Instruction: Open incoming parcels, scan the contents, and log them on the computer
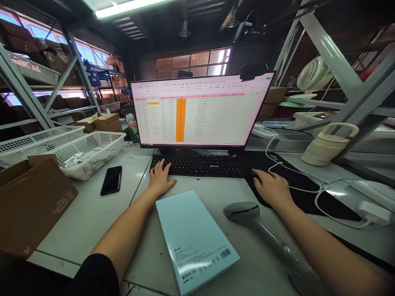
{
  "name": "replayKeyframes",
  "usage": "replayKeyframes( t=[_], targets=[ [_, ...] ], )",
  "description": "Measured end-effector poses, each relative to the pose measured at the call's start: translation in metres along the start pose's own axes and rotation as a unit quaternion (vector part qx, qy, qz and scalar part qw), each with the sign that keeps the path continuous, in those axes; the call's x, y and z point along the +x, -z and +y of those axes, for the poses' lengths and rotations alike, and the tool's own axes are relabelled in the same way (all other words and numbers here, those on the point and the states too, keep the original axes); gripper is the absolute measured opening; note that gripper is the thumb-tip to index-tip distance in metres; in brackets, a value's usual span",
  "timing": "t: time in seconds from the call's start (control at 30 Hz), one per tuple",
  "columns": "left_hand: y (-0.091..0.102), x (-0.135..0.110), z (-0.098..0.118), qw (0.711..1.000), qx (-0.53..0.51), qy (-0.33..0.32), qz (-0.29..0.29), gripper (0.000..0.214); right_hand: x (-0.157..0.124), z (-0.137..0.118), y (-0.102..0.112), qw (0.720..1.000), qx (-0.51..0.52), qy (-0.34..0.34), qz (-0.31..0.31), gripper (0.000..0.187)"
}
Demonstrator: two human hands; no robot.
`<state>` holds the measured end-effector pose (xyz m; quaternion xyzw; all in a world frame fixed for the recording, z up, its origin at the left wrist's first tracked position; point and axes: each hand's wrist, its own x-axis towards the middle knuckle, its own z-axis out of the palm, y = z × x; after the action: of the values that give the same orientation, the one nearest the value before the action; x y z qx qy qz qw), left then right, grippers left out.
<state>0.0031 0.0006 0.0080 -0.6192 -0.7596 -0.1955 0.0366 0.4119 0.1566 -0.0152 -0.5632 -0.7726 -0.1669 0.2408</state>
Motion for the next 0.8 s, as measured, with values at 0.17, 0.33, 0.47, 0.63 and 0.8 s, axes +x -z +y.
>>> replayKeyframes(
  t=[0.17,0.33,0.47,0.63,0.8],
  targets=[
    [0.0008,0.0001,0.0011,1.0,0.002,0.001,0.0,0.078,0.0005,-0.0008,0.0028,1.0,0.003,0.01,0.004,0.05],
    [0.0007,0.0,0.0011,1.0,0.004,0.001,-0.004,0.078,0.0011,-0.0018,0.0042,1.0,0.007,0.004,0.005,0.048],
    [0.0014,-0.0001,0.0008,1.0,0.005,-0.001,-0.004,0.078,0.0027,-0.0003,0.0019,1.0,0.012,0.001,-0.003,0.047],
    [0.0021,-0.0003,0.0013,1.0,0.005,0.0,-0.004,0.079,0.0037,0.0014,0.0001,1.0,0.023,0.007,0.0,0.047],
    [0.0012,-0.0002,0.0011,1.0,0.006,0.002,-0.001,0.079,0.0027,0.0029,-0.0015,1.0,0.021,0.001,0.01,0.049]
  ],
)
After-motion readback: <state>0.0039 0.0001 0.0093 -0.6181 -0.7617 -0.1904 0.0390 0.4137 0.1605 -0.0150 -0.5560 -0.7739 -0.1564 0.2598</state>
